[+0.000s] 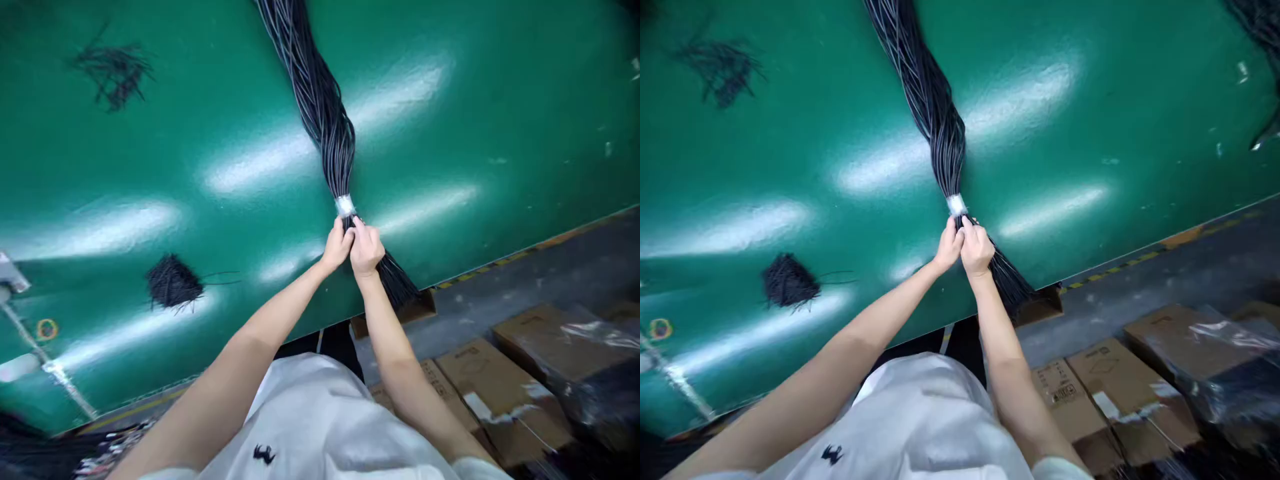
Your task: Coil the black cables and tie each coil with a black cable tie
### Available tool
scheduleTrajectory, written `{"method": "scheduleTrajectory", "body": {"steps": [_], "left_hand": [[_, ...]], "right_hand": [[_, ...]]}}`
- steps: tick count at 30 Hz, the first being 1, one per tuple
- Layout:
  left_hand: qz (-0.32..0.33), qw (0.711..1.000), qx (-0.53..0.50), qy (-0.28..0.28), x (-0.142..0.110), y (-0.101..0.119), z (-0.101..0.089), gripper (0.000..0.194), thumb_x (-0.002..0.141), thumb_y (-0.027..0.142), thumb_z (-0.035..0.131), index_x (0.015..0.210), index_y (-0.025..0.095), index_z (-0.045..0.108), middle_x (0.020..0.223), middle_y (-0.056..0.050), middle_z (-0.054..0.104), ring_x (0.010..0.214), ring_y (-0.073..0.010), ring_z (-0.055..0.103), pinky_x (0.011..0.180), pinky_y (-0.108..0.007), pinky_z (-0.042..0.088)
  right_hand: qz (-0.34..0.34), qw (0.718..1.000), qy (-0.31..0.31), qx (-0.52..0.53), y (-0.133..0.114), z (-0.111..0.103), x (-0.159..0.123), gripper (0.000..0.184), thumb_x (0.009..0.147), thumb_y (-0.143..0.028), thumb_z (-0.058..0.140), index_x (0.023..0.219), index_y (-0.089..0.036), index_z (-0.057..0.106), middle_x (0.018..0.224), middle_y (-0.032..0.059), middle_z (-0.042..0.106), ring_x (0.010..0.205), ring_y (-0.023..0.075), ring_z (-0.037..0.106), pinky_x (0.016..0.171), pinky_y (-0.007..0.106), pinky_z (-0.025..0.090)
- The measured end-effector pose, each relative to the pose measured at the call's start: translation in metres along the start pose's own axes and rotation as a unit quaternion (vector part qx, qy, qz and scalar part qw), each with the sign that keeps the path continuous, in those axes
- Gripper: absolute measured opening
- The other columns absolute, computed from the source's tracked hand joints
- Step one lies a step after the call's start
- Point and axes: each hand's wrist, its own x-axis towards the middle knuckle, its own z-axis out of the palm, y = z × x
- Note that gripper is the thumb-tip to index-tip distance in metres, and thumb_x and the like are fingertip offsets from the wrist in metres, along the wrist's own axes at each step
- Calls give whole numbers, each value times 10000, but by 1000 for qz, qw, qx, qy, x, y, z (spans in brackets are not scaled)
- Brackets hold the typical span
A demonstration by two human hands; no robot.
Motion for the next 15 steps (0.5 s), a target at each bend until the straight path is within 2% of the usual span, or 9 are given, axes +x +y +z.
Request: {"method": "scheduleTrajectory", "body": {"steps": [2, 4, 8, 10, 15], "left_hand": [[-7, 1000, 5, 16, 0, 0, -1, 321, 940, 380, 463, 1162, 148, 475, 1069, -143, 670, 980, -258, 639, 899, -414, 499], [-22, 1000, -5, 22, 1, 2, -2, 298, 930, 384, 496, 1131, 164, 488, 1056, -123, 667, 972, -244, 639, 888, -395, 503], [-65, 995, -73, 9, 6, 7, -2, 245, 913, 350, 547, 1078, 182, 482, 986, -77, 660, 923, -207, 651, 863, -361, 513], [-65, 993, -96, -1, 9, 9, -3, 243, 915, 328, 546, 1096, 184, 472, 1005, -73, 664, 944, -194, 658, 883, -351, 513], [-39, 998, -36, -31, 11, 11, -15, 242, 934, 306, 492, 1133, 168, 506, 1084, -117, 704, 1047, -231, 666, 969, -391, 486]], "right_hand": [[60, 998, 5, 21, 0, -5, 5, 455, 1045, -340, 344, 1069, -128, 746, 895, 113, 722, 789, 132, 688, 748, 227, 536], [81, 996, -8, 40, 1, -10, 8, 486, 1051, -358, 309, 1106, -118, 727, 946, 133, 720, 824, 143, 687, 783, 250, 538], [26, 994, -83, 62, 1, -22, 4, 430, 1034, -372, 379, 1109, -124, 722, 885, 116, 728, 758, 139, 674, 738, 235, 523], [25, 992, -113, 49, 2, -26, 2, 432, 1033, -375, 380, 1109, -123, 723, 858, 111, 725, 744, 138, 667, 729, 232, 514], [18, 992, -124, 24, 3, -26, 3, 412, 1031, -338, 388, 1102, -131, 737, 777, 85, 704, 675, 121, 640, 673, 222, 486]]}}
